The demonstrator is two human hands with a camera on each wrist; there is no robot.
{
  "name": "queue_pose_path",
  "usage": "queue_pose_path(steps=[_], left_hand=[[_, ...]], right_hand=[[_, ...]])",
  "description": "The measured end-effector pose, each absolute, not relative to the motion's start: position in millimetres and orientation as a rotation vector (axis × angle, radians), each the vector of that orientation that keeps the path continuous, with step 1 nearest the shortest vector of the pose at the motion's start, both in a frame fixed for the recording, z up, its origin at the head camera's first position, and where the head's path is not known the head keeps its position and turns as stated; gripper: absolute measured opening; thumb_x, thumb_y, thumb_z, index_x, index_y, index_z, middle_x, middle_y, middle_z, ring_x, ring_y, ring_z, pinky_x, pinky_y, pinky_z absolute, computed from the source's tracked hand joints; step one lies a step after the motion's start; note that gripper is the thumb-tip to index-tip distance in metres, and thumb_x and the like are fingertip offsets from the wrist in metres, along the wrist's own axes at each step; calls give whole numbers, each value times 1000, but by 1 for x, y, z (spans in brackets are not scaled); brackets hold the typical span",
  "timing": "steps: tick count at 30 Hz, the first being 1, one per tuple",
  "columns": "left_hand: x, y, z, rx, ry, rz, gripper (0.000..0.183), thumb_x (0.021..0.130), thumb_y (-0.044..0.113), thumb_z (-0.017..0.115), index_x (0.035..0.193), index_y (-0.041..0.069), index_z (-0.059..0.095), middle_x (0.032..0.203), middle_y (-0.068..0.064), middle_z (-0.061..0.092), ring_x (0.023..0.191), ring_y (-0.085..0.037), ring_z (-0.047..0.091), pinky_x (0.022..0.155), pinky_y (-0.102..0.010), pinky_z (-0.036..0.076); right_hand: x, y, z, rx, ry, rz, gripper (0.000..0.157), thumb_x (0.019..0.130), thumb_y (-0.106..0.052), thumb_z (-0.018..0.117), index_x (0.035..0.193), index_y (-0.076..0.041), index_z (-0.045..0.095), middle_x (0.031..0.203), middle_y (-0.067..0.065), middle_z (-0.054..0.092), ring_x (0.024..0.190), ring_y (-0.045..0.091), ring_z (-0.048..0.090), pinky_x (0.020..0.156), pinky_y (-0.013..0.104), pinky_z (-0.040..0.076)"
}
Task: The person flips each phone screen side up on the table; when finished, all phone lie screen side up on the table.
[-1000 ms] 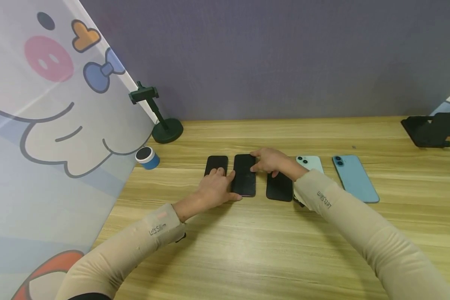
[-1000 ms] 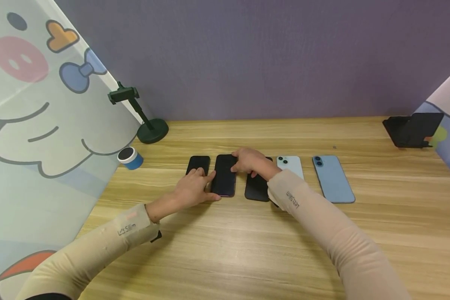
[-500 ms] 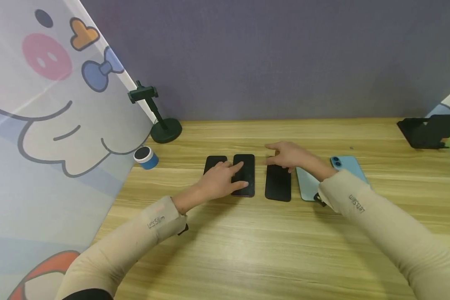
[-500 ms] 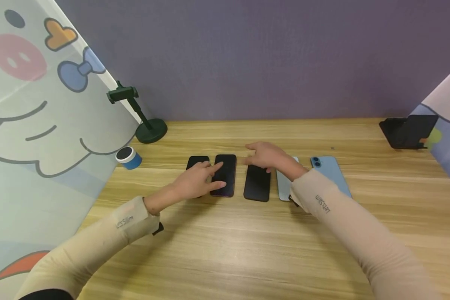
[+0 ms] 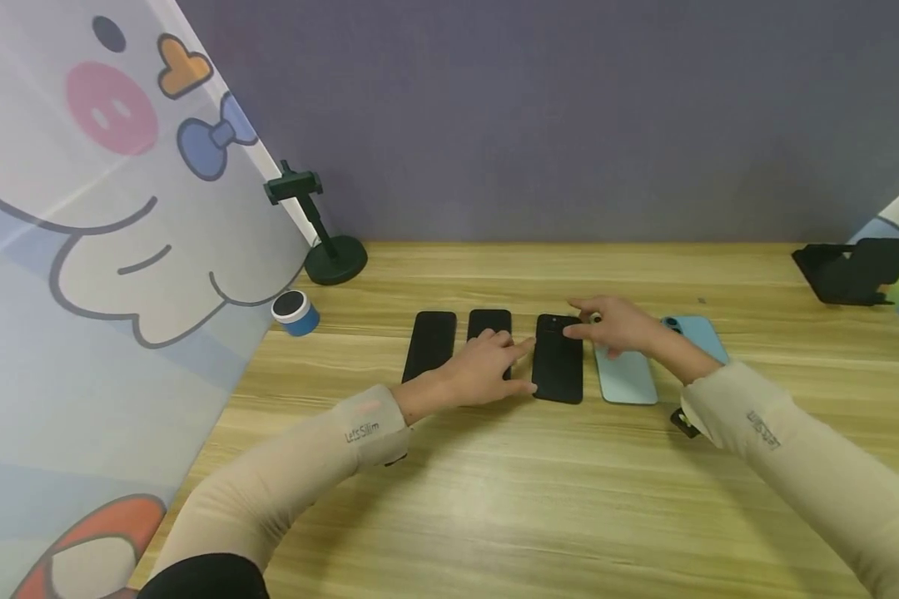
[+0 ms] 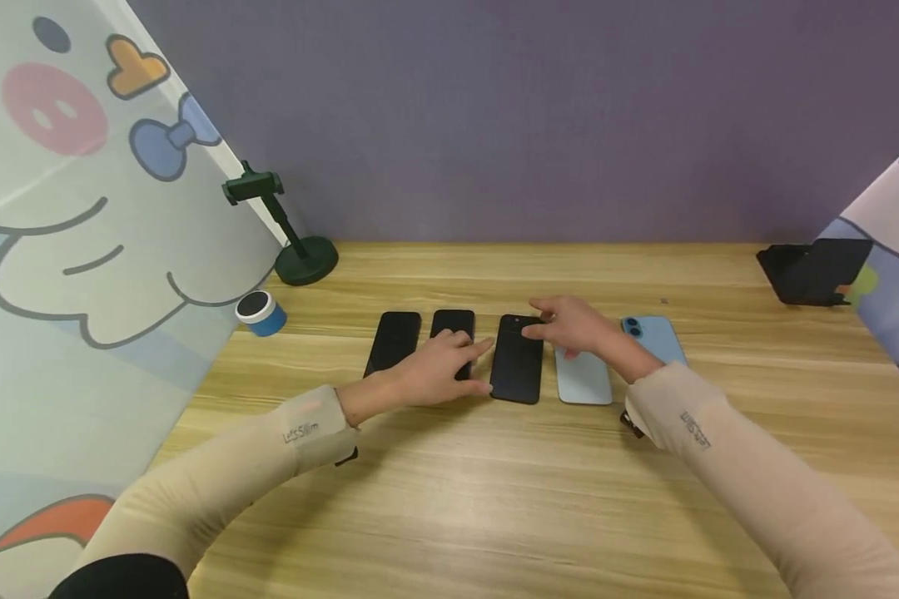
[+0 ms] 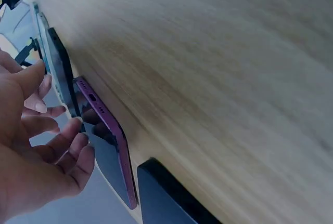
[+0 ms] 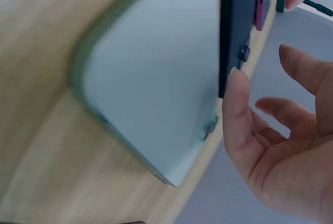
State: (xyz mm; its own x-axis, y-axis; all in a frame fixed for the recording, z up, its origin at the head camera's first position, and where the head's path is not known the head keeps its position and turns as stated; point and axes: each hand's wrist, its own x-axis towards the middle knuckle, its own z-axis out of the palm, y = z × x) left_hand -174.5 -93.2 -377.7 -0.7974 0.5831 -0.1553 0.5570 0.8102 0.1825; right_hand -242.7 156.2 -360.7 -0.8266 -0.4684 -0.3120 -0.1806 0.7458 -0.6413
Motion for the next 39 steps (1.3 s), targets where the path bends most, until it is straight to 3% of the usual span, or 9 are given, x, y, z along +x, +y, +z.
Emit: queue_pose_path(steps=[4,9,22,28,33,35,39], left_hand=[[-177,-86,-381,906,2796,118,80,95,63,55,159,20,31,131,-3,56,103,-18,47,82,-31,43],[-178,-79,-383,889,2782,25,83,92,67,55,158,21,32,136,-4,55,106,-18,46,85,-32,43],[-174,-65,-395,811,2820,-133,89,89,77,49,158,23,33,146,-5,54,128,-26,48,99,-43,44],[-175,-66,-395,804,2824,-129,88,89,76,48,158,23,33,146,-5,54,128,-26,50,98,-43,44],[-175,-65,-394,809,2830,-154,87,90,76,47,158,23,34,147,-5,54,128,-26,50,99,-44,44],[-175,-64,-394,807,2831,-159,87,90,76,47,158,23,34,146,-5,54,129,-26,50,99,-44,44],[-175,-63,-394,803,2828,-163,87,90,75,47,158,23,34,146,-5,55,129,-25,50,99,-44,44]], right_hand=[[-242,158,-366,-480,2510,-812,74,101,-35,61,159,-4,26,139,27,49,63,19,57,57,36,55],[-242,157,-368,-479,2508,-765,76,101,-37,60,160,-6,23,145,29,44,49,16,50,55,36,52],[-244,158,-372,-455,2520,-718,78,100,-39,61,161,-10,23,146,24,44,49,17,52,54,35,51],[-244,158,-372,-468,2510,-743,76,99,-36,62,160,-10,25,131,17,51,47,16,51,53,35,51],[-246,159,-372,-502,2509,-763,75,98,-34,64,159,-7,29,92,18,63,45,16,51,52,34,48],[-248,160,-372,-497,2496,-796,75,97,-33,66,158,-7,30,95,21,66,47,17,53,53,34,49],[-251,161,-374,-454,2416,-924,78,96,-36,68,159,-8,29,133,25,54,58,19,59,57,35,53]])
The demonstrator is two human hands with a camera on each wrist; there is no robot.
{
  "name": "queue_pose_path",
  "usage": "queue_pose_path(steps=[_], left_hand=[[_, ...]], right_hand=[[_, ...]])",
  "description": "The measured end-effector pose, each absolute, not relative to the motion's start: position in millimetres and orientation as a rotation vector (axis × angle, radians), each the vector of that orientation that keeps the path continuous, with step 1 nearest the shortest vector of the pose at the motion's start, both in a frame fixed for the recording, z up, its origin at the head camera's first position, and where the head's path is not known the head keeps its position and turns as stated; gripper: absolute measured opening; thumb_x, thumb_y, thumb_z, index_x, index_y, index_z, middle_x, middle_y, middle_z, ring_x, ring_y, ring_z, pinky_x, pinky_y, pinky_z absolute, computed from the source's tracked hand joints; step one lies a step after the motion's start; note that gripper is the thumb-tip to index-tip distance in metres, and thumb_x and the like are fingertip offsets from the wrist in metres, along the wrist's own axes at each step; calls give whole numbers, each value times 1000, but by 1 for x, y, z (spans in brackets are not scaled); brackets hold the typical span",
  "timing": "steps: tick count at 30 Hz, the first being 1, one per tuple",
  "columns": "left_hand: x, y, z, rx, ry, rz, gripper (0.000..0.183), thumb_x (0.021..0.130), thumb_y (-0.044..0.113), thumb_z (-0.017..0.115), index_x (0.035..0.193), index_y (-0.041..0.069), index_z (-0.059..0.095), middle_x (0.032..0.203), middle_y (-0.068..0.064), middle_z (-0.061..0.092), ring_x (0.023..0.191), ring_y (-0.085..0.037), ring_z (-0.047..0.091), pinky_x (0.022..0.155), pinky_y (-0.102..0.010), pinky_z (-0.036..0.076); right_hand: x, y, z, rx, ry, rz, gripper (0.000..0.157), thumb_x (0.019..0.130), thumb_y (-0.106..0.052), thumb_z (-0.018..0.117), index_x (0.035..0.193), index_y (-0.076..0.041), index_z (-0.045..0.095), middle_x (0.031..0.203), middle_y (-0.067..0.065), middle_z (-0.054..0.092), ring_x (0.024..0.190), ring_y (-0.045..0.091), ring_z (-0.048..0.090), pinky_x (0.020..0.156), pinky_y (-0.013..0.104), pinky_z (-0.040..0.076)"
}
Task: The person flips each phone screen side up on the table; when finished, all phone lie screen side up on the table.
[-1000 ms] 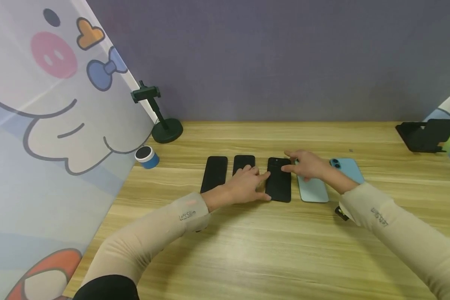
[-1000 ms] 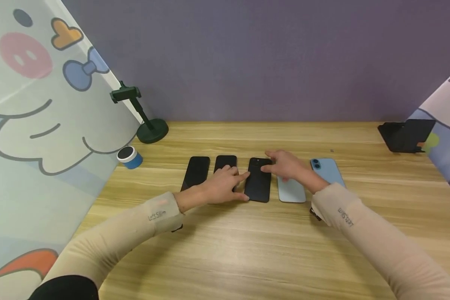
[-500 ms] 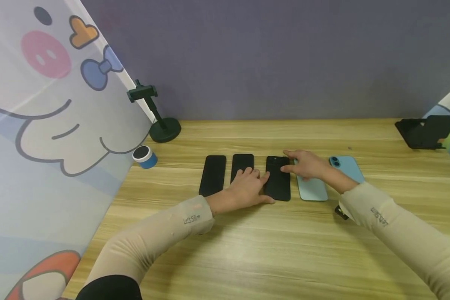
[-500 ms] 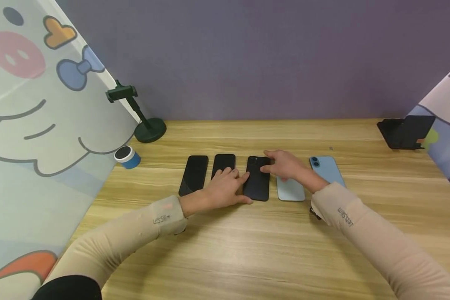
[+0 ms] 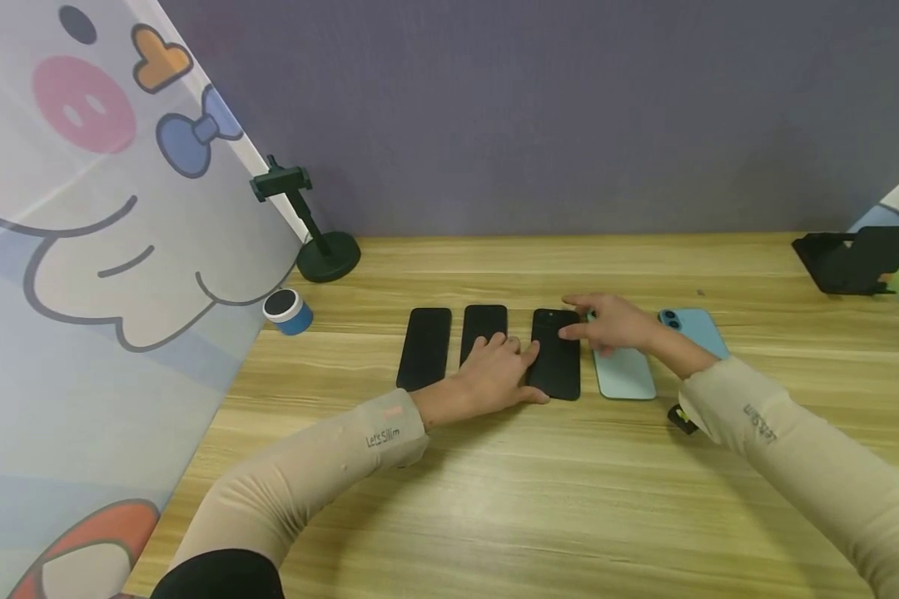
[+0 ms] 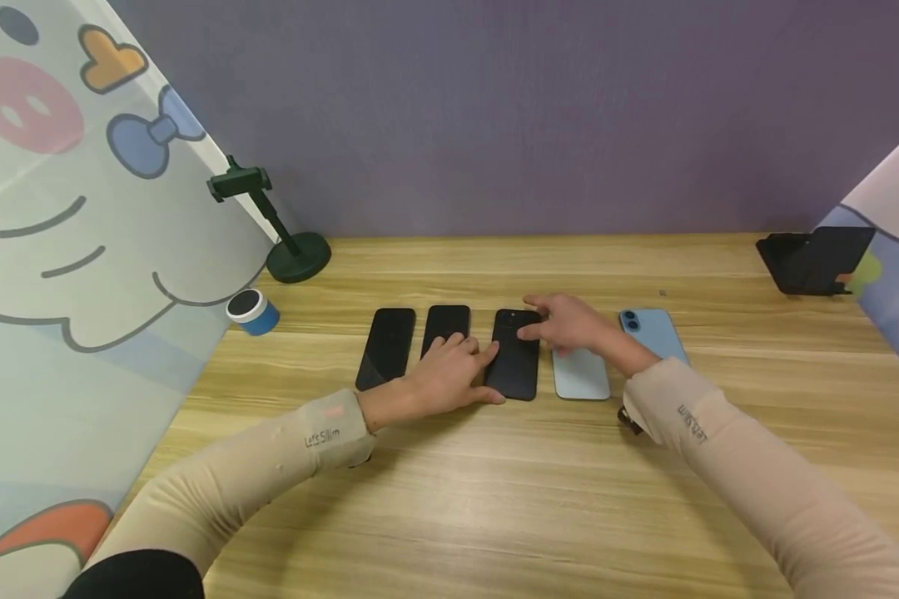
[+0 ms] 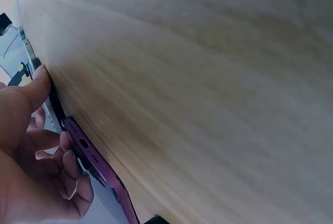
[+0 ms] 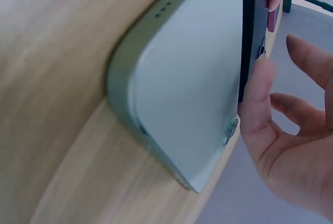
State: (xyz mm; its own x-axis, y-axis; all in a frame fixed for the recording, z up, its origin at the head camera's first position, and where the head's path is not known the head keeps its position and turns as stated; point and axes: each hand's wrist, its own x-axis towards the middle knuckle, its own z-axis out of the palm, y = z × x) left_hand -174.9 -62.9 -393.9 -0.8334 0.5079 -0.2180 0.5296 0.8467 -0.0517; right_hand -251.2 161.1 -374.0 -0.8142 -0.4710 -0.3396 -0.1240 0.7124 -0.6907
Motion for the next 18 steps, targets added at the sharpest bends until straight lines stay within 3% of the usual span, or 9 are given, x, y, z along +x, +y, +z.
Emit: queue_pose_path(steps=[2,6,18], left_hand=[[-175,-63,-394,803,2826,-161,87,90,75,47,158,23,34,145,-5,55,128,-25,51,99,-44,44],[-174,-63,-395,798,2822,-147,86,90,74,47,158,22,33,146,-4,54,128,-24,51,98,-44,44],[-175,-63,-396,787,2815,-127,87,91,73,48,159,21,32,147,-3,54,127,-23,51,98,-44,45]], right_hand=[[-254,163,-376,-436,2357,-997,79,97,-36,67,159,-8,28,145,25,43,65,20,61,60,35,55],[-257,167,-379,-409,2259,-1118,74,98,-34,66,157,-7,31,148,25,37,76,21,61,63,35,56],[-269,171,-390,-305,2155,-1294,54,99,-20,64,148,-7,46,116,12,43,64,10,52,58,27,50]])
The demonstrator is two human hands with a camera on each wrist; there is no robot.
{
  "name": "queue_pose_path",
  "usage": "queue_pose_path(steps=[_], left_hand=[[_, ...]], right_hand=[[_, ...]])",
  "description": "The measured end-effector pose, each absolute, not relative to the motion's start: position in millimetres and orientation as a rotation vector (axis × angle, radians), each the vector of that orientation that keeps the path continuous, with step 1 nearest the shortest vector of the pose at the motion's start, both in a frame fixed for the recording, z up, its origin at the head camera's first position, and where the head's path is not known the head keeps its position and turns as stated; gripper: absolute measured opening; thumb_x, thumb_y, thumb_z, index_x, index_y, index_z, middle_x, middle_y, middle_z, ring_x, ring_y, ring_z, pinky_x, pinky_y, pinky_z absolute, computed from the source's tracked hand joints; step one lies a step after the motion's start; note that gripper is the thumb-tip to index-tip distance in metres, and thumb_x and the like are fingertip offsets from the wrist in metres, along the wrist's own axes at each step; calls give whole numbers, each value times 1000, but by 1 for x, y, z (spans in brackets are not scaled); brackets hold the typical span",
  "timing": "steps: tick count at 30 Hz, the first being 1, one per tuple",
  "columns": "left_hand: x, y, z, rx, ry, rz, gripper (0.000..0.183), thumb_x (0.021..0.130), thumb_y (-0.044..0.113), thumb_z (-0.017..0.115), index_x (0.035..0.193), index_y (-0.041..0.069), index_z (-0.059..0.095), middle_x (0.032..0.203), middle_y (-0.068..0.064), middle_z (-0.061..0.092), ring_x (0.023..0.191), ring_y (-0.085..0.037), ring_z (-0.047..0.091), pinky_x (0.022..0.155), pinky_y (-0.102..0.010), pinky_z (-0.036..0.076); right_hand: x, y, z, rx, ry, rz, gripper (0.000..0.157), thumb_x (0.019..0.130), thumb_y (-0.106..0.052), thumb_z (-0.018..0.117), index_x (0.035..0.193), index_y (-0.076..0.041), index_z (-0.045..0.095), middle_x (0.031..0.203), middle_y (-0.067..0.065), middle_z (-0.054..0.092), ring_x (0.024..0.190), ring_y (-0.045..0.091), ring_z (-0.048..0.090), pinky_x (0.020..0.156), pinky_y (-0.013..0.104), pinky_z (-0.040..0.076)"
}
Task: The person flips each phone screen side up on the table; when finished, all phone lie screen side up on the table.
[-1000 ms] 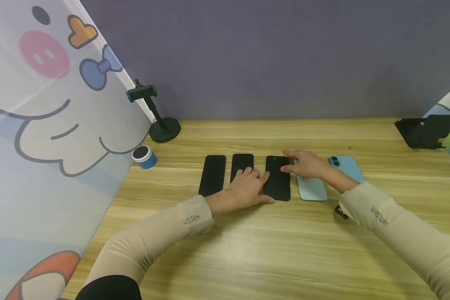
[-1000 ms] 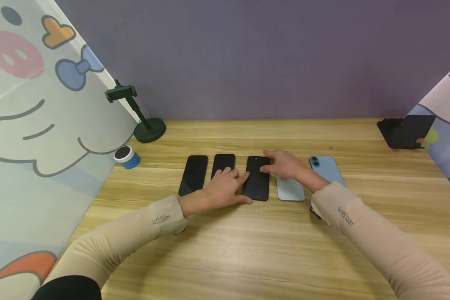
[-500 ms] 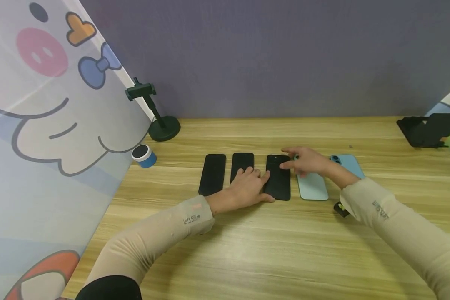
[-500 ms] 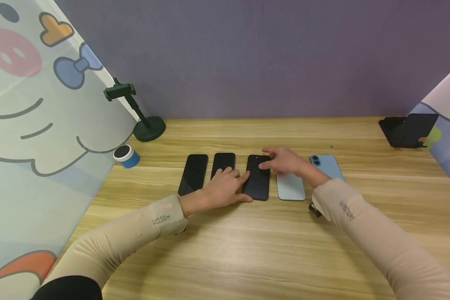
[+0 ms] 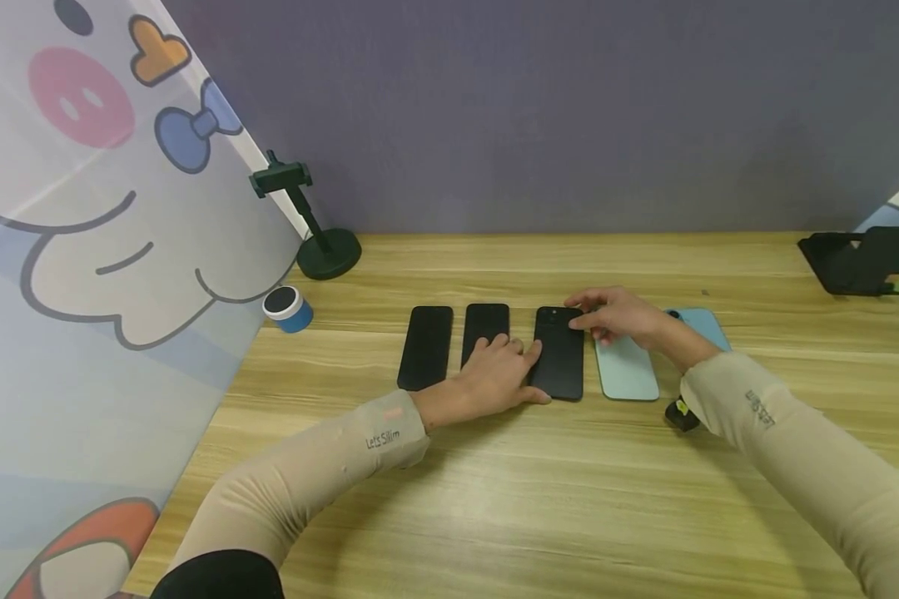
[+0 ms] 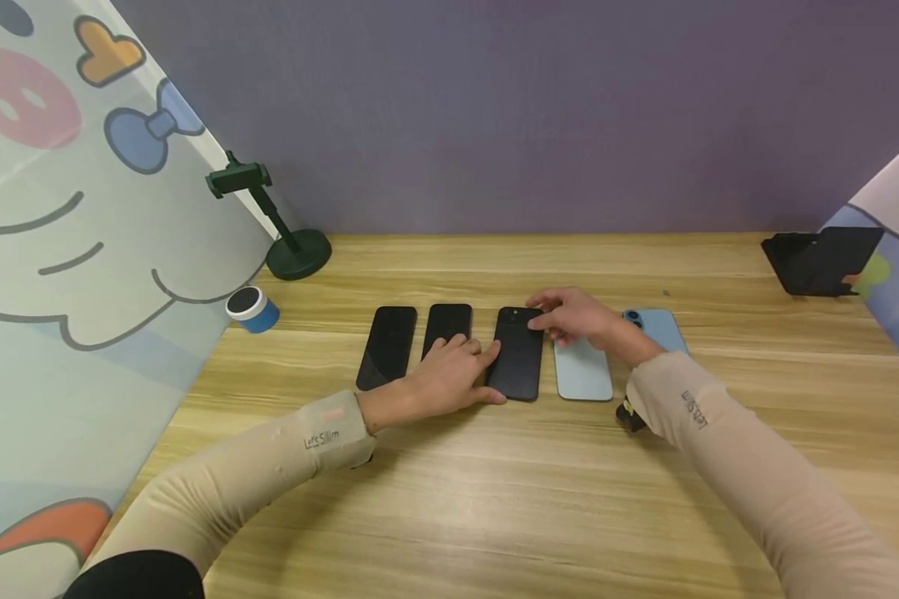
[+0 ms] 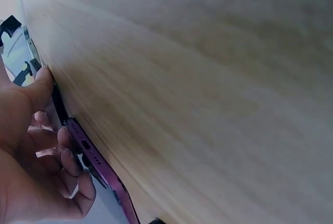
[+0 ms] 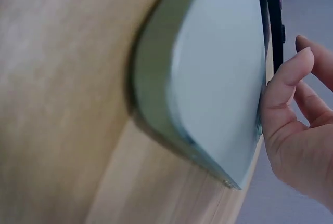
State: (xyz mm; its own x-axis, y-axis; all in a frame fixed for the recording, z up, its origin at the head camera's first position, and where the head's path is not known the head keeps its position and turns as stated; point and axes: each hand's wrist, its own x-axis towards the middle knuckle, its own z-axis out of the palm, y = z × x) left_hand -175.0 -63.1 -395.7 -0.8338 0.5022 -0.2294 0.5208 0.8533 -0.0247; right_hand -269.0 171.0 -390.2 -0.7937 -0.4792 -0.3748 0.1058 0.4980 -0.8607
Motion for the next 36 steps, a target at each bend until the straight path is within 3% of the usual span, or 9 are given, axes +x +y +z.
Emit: queue_pose_path(steps=[10,17,27,36], left_hand=[[-175,-66,-398,806,2791,-92,88,90,73,48,159,22,31,144,-3,57,127,-24,53,100,-44,48],[-175,-68,-398,821,2793,-65,87,91,72,48,159,21,31,148,-5,54,130,-25,52,102,-45,48],[-175,-70,-392,843,2767,-22,84,93,69,46,159,19,30,147,-7,55,130,-26,52,104,-47,47],[-176,-70,-391,841,2769,-37,83,94,69,46,158,19,32,145,-6,58,126,-25,54,103,-45,48]], right_hand=[[-269,172,-392,-346,2197,-1276,48,100,-17,61,145,-7,49,105,10,47,63,12,51,55,29,49],[-265,173,-391,-311,2176,-1313,52,100,-21,64,148,-10,49,90,5,50,59,11,49,54,28,49],[-266,174,-385,-280,2140,-1338,60,97,-26,67,151,-10,46,108,7,53,58,8,50,53,27,51],[-267,171,-382,-262,2151,-1310,60,97,-25,67,151,-10,46,107,7,55,58,7,50,53,26,51]])
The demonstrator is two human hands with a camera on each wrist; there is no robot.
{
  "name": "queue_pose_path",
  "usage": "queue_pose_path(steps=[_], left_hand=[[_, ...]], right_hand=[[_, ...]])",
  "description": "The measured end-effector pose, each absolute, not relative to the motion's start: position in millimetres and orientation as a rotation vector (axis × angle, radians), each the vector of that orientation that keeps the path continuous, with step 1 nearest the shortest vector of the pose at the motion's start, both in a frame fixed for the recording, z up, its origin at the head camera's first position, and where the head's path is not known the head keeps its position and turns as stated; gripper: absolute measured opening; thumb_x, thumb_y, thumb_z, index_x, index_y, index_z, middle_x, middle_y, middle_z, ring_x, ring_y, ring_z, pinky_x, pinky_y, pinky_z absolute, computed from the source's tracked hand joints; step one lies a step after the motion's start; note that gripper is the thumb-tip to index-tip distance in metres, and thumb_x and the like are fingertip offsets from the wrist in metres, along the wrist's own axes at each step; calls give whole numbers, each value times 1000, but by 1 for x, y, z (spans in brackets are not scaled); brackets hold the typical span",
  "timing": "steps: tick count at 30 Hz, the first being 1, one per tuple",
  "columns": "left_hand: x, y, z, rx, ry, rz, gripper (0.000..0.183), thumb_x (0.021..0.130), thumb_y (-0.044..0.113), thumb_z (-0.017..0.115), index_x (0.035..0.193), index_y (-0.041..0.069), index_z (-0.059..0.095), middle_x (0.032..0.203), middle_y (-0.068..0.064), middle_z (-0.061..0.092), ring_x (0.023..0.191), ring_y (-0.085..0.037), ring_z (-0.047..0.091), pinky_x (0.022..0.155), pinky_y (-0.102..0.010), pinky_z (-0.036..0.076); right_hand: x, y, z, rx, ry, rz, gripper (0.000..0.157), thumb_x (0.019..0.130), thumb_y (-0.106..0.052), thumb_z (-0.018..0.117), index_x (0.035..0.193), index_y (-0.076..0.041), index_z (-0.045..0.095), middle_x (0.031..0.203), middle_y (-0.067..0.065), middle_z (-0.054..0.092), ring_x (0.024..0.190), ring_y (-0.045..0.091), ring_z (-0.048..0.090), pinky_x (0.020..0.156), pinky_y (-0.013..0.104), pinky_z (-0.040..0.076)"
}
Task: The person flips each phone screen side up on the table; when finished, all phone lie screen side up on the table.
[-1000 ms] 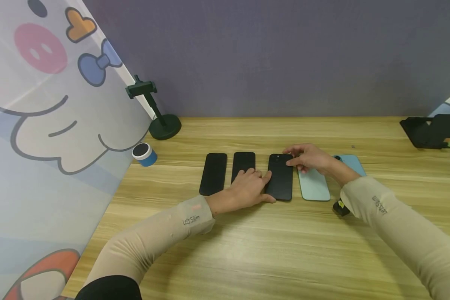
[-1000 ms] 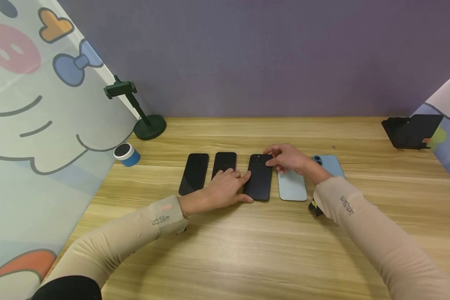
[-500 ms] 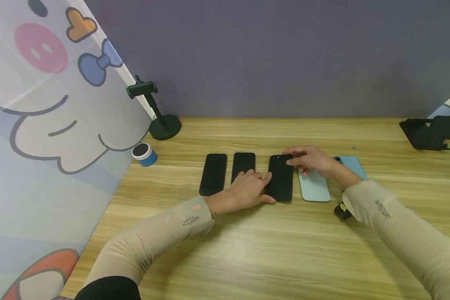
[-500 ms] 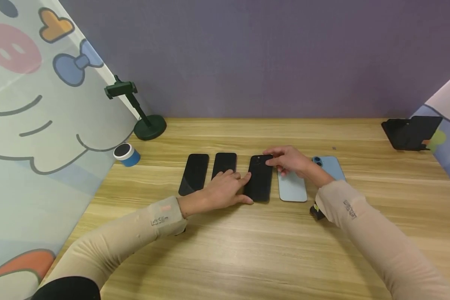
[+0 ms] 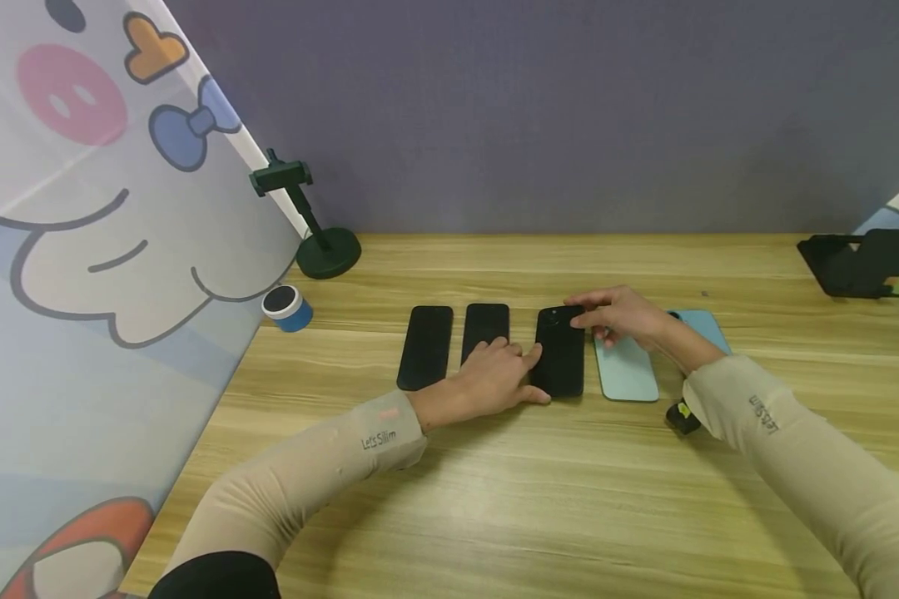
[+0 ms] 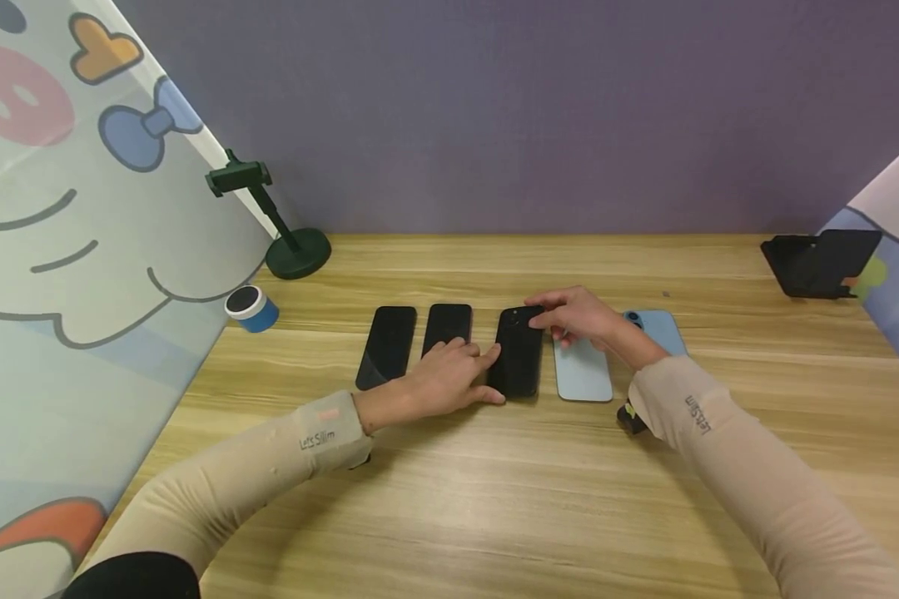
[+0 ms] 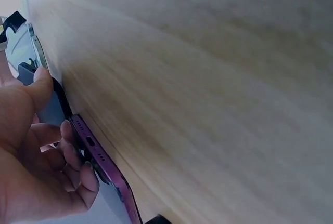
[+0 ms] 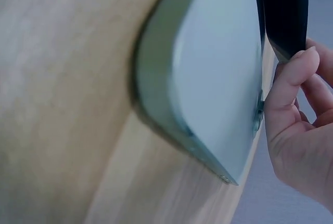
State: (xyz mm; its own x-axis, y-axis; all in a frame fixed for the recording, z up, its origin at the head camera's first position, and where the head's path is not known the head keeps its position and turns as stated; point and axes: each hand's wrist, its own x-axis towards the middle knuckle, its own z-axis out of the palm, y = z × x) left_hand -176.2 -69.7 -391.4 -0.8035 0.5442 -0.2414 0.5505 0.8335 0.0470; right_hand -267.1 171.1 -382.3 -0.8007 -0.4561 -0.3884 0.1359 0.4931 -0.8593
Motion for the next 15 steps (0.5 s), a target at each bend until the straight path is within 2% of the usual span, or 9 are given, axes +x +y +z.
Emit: queue_pose_path(steps=[9,15], left_hand=[[-177,-70,-390,847,2755,-32,83,94,68,47,158,19,31,145,-7,57,127,-26,55,103,-45,48],[-179,-70,-389,856,2738,-47,84,93,70,47,158,19,32,143,-6,59,124,-24,57,100,-41,50]], right_hand=[[-267,174,-378,-291,2158,-1262,62,95,-23,70,150,-11,47,77,3,56,57,11,50,54,30,52],[-266,176,-377,-297,2159,-1236,64,94,-25,71,151,-11,46,78,3,56,54,11,49,55,30,52]])
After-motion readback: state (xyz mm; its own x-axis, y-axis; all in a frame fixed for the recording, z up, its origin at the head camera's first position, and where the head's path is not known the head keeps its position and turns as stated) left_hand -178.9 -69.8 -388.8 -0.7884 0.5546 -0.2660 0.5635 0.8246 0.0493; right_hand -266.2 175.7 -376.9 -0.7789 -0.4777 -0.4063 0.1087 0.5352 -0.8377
